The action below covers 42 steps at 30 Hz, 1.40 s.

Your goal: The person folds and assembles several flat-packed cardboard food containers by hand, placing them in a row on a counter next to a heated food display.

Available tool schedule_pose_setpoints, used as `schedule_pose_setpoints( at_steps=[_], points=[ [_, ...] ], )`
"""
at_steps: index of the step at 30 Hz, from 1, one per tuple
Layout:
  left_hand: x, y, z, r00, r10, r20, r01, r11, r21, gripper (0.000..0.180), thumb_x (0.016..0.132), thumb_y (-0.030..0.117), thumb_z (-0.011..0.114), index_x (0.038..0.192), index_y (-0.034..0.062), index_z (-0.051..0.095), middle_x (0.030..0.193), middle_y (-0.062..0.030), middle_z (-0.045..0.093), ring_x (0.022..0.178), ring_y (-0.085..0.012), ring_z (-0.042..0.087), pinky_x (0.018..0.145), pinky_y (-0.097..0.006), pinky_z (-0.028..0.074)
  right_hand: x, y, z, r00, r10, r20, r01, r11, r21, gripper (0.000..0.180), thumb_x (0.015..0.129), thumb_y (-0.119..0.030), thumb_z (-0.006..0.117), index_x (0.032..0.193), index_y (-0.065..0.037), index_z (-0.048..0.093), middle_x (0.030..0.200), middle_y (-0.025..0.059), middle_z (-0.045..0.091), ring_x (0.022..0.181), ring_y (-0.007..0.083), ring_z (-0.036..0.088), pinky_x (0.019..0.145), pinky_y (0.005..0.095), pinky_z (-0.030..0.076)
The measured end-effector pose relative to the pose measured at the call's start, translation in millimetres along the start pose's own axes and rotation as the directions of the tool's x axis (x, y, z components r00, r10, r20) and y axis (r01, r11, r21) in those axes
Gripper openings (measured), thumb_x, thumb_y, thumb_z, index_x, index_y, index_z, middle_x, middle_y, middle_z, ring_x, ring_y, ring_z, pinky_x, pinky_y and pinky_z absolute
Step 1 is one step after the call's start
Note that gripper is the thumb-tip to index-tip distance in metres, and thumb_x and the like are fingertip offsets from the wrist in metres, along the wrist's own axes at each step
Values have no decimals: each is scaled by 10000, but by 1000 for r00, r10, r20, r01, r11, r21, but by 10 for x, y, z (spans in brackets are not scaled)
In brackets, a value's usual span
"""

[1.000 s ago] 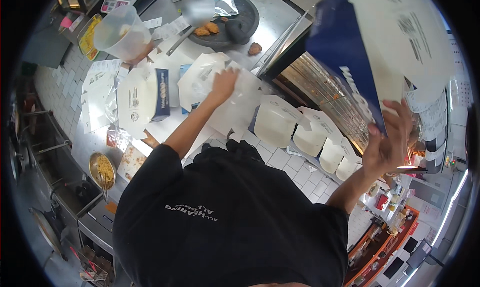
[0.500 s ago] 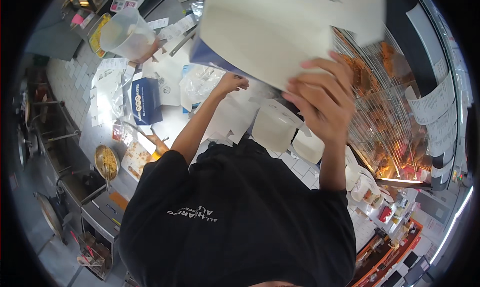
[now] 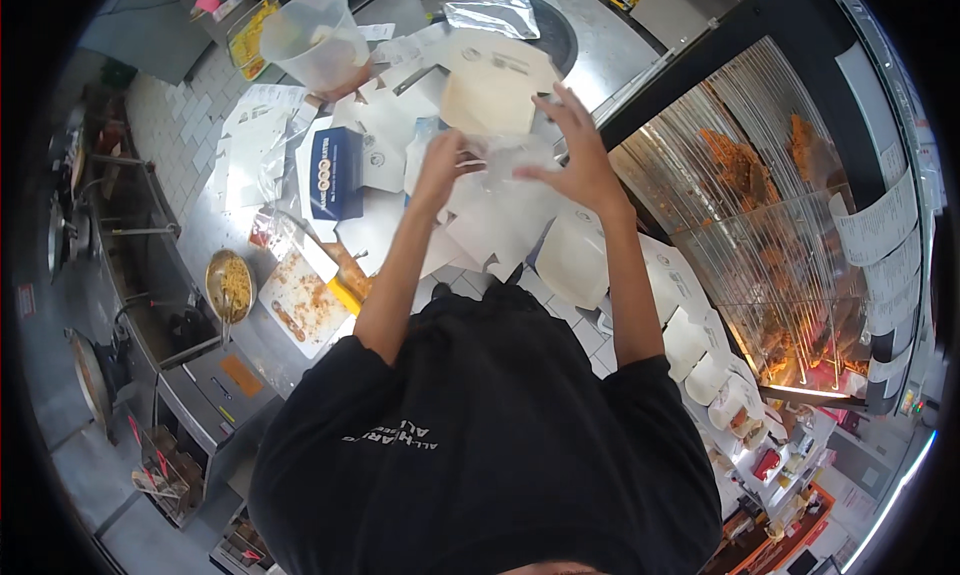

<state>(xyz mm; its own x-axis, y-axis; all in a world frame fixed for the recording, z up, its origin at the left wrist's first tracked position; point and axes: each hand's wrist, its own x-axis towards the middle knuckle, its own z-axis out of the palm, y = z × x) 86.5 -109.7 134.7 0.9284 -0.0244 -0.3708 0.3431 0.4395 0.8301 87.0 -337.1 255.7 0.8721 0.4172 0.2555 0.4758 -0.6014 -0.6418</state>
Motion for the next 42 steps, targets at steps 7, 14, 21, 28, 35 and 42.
schedule_pose_setpoints(
  at_steps=[7,14,21,28,35,42],
  points=[
    [-598,612,-550,994,104,-39,-106,993,-59,207,970,201,495,965,17,590,933,-88,623,819,-181,623,714,-280,525,-186,-434,850,986,110,-124,-71,956,284,324,802,-141,782,1099,-58,681,952,60,693,736,154,599,662,311,482],
    [-1670,598,-573,328,863,384,-749,-10,663,232,911,35,601,1141,3,578,990,-173,624,911,-313,631,821,-405,504,-75,-1165,1060,987,69,-143,-19,946,324,89,837,-58,695,920,-32,706,780,66,666,646,169,571,598,300,450],
    [-1538,741,-944,790,425,441,-532,121,838,429,858,148,686,1259,42,577,1140,-232,635,1078,-412,605,905,-432,493,-24,-1702,1124,993,-110,-37,115,976,184,111,836,-76,699,936,-28,686,806,64,664,697,196,546,649,319,446],
    [-1887,881,-1071,841,540,-7,-449,707,547,691,876,266,715,1460,59,411,1439,-161,485,1306,-292,485,1093,-403,359,-539,-1999,1783,899,9,-437,130,950,286,261,820,-93,737,1065,-54,656,988,54,653,854,171,583,688,308,425],
    [-2231,730,-1230,878,477,-25,-431,767,-475,633,948,264,432,1538,103,268,1470,-80,434,1242,-197,497,1024,-394,418,-475,-2209,2272,946,-7,-323,139,912,387,197,803,-52,753,991,-29,698,884,66,648,736,184,573,684,316,445],
    [-2321,769,-1445,749,530,-397,-620,773,-136,467,1038,286,459,1462,93,420,1393,-45,531,1155,-121,569,869,-248,507,-553,-2566,2450,936,-239,-259,322,879,352,89,804,12,710,821,8,623,748,102,579,678,239,547,638,348,441]
  ],
)
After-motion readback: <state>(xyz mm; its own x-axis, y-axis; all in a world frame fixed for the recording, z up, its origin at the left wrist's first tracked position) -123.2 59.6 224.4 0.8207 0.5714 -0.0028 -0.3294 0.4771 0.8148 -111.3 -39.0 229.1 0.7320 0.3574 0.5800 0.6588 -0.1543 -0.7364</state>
